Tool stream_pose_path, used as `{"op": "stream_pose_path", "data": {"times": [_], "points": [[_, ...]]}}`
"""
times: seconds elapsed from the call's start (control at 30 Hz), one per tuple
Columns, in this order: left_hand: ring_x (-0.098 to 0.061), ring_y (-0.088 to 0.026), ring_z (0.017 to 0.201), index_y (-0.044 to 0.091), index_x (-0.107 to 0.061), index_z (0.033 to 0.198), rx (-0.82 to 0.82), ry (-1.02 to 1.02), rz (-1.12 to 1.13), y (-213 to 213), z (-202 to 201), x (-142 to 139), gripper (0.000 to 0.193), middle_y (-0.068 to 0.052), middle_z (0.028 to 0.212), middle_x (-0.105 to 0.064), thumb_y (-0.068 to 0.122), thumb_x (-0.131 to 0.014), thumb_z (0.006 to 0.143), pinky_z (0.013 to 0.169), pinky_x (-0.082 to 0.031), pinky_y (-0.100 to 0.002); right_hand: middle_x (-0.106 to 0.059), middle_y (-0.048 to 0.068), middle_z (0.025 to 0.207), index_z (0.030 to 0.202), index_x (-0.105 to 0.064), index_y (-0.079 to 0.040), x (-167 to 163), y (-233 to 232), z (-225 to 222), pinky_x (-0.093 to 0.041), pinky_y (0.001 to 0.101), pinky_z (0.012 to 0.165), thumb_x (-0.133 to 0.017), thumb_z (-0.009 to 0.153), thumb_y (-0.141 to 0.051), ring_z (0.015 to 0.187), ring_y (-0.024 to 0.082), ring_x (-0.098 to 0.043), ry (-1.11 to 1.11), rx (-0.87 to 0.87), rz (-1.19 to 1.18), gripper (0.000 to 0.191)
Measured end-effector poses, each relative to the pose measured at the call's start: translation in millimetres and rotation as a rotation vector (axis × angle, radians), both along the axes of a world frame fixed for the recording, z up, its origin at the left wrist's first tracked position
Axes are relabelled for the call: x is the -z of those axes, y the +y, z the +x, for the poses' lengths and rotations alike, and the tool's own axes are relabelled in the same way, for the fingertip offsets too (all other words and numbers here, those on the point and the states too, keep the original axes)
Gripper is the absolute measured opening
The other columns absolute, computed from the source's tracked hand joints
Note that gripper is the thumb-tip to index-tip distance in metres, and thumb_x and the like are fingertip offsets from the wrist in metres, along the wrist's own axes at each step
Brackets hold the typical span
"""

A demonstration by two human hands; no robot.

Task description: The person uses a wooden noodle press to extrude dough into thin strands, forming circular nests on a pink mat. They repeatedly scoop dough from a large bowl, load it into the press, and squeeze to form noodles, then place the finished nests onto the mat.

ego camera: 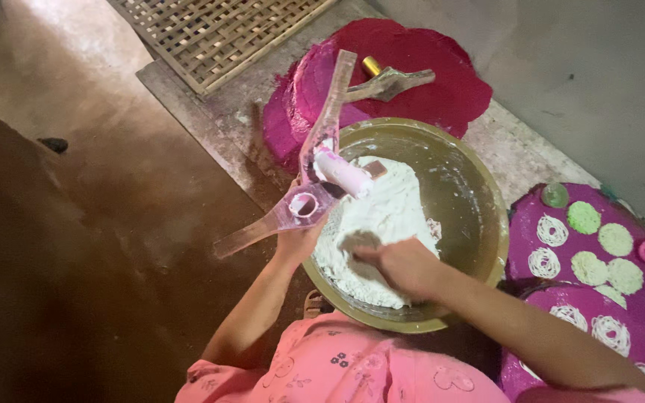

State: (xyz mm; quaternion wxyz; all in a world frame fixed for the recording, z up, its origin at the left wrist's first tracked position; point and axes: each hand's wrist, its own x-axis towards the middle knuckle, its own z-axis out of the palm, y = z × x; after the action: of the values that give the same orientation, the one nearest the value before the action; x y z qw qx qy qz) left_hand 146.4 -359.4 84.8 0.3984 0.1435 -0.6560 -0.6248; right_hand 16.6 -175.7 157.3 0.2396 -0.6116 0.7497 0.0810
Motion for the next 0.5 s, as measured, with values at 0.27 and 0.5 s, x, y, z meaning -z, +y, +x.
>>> {"op": "stream_pose_path", "data": {"times": [0.27, 0.5], "points": [[-0.068, -0.021, 0.107, 0.01, -0.06, 0.125, -0.214, -0.188, -0.405, -3, -13, -30, 0.046, -0.009, 0.123, -0.066, 0.015, -0.08, 0.084, 0.09, -0.055, -0.032, -0.083, 0.003, 0.1, 0.126, -0.074, -0.016, -57, 100, -51, -0.057, 0.035, 0.078, -0.06, 0.097, -0.033, 0.088, 0.014, -0.074, -0.678, 0.407, -0.272, 0.037], [-0.071, -0.028, 0.105, 0.018, -0.056, 0.13, 0.052, -0.246, -0.805, 31, -21, -65, 0.067, -0.012, 0.135, -0.066, 0.034, -0.085, 0.071, 0.085, -0.058, -0.036, -0.077, 0.004, 0.085, 0.119, -0.083, -0.007, -89, 104, -83, -0.049, 0.035, 0.067, -0.058, 0.099, -0.04, 0.076, 0.015, -0.061, -0.802, 0.579, -0.152, 0.046]]}}
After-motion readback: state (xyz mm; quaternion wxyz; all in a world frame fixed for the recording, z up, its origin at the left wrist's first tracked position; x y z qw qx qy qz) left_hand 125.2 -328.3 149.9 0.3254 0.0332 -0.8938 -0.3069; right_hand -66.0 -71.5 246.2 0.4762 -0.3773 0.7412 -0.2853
